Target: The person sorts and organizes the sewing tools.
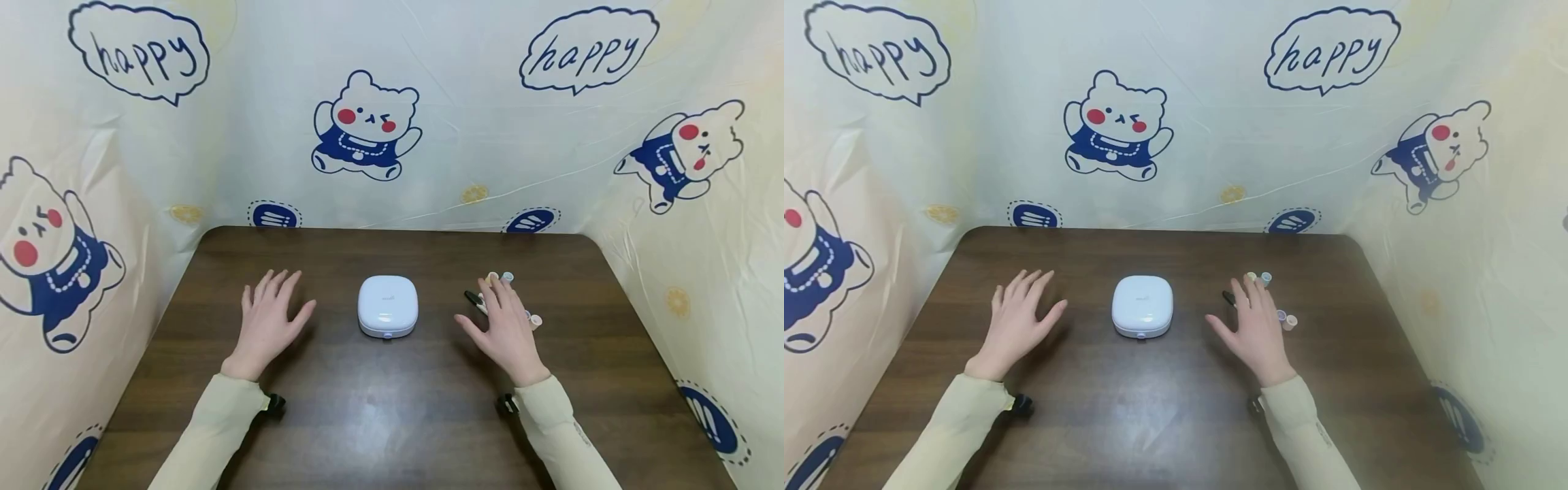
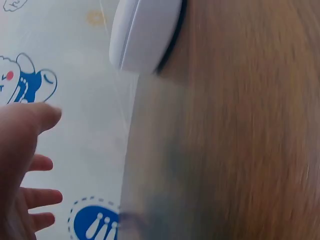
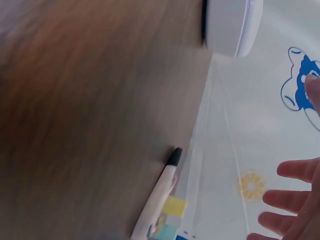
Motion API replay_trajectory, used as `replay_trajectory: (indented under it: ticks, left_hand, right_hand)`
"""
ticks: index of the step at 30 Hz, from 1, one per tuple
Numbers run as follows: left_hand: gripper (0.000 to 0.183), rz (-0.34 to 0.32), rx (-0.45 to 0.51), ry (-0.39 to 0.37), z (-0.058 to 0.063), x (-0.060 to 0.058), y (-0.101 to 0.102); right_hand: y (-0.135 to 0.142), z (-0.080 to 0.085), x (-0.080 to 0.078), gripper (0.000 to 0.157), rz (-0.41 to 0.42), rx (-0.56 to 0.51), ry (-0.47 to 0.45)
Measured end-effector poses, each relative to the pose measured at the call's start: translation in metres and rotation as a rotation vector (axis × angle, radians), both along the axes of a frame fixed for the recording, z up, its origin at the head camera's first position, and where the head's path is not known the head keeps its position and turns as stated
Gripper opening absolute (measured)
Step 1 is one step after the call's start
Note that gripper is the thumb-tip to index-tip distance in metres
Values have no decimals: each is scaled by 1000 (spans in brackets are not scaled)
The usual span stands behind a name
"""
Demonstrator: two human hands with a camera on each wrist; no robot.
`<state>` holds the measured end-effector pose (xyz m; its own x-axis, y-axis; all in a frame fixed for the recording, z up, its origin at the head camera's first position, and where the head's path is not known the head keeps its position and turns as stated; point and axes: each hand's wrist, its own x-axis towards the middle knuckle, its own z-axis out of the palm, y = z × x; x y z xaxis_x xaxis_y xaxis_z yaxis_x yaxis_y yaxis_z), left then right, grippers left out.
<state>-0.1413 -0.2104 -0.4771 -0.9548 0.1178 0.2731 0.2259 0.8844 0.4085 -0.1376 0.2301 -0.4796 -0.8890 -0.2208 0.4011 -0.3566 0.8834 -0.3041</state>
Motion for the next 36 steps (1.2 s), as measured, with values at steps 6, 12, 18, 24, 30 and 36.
replay_trajectory:
  ticks: [6, 12, 18, 24, 30, 36]
  left_hand:
    - [51, -39, 161, -37, 0, -5, 17]
    - [50, -120, 304, -135, -10, -8, 35]
    - [62, -184, 445, -248, -22, -15, 52]
    - [87, -198, 515, -345, -31, -22, 66]
    - [120, -241, 488, -400, -36, -28, 76]
    - [136, -258, 391, -436, -39, -30, 86]
  right_hand:
    - [-16, 9, -4, 71, 66, -24, 13]
    - [-34, 17, -10, 64, 119, -20, -91]
    - [-52, 20, -20, 64, 174, 16, -154]
    - [-72, 23, -31, 70, 239, 44, -236]
    - [-88, 23, -42, 79, 324, 57, -309]
    - [-96, 18, -51, 94, 378, 60, -427]
